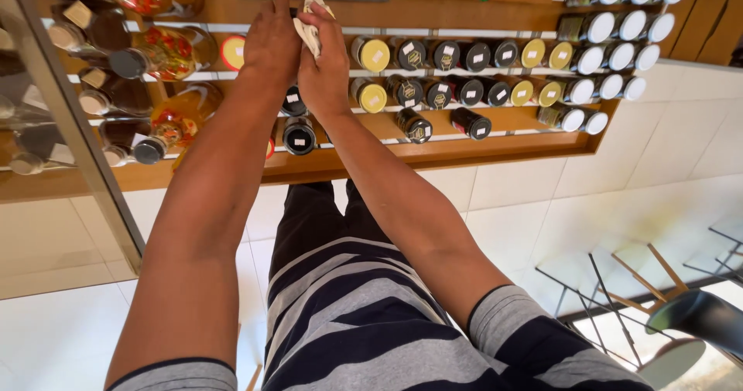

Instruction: Wiping and cleaning jars of condiments on a store display shelf using a cleaning cloth.

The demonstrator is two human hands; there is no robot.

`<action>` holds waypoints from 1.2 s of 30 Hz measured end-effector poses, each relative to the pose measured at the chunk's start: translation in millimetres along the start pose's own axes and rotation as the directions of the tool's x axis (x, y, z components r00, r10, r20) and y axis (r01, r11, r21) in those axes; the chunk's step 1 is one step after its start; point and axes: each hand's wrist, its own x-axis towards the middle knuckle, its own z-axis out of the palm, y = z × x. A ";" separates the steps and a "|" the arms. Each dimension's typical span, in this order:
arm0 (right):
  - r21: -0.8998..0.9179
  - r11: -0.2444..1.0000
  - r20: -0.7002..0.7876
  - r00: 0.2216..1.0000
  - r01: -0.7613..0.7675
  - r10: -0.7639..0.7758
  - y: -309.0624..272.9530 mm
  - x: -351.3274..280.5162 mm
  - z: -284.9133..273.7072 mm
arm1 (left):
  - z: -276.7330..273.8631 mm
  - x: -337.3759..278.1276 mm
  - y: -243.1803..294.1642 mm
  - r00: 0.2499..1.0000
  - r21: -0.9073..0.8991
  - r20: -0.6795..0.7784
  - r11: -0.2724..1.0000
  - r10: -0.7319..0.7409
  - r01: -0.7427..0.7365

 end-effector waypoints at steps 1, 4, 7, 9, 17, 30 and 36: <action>0.023 1.000 -0.016 1.000 0.002 -0.002 -12.6 5.4 -3.8 | -10.2 -0.4 6.2 0.996 0.047 -0.057 0.997 0.068 -0.066; 0.015 0.997 -0.008 0.997 0.078 -0.078 -58.9 9.0 -25.7 | -77.5 -37.1 33.2 0.975 -0.137 -0.168 0.977 0.143 -0.167; -0.051 0.962 0.018 0.963 0.270 -0.269 -106.9 15.5 -60.6 | -135.1 -73.6 67.6 0.953 -0.199 -0.187 0.940 0.240 -0.276; -0.068 0.924 0.026 0.926 0.377 -0.377 -137.3 18.2 -87.7 | -168.6 -96.3 89.4 0.939 -0.264 -0.210 0.909 0.273 -0.323; 0.378 0.897 0.064 0.960 0.228 -0.271 -181.0 4.5 -187.4 | -253.7 -181.4 167.3 0.846 -0.459 -0.415 0.726 0.334 -0.512; 0.503 0.729 -0.441 0.863 0.464 -0.246 -223.8 -58.6 -223.6 | -227.2 -229.5 280.9 0.736 -0.734 -0.677 0.062 0.007 -0.676; 0.029 0.673 -0.162 0.668 0.739 -0.726 -315.7 -62.5 -295.3 | -251.3 -239.5 280.0 0.544 -0.327 -0.755 0.509 0.366 -0.796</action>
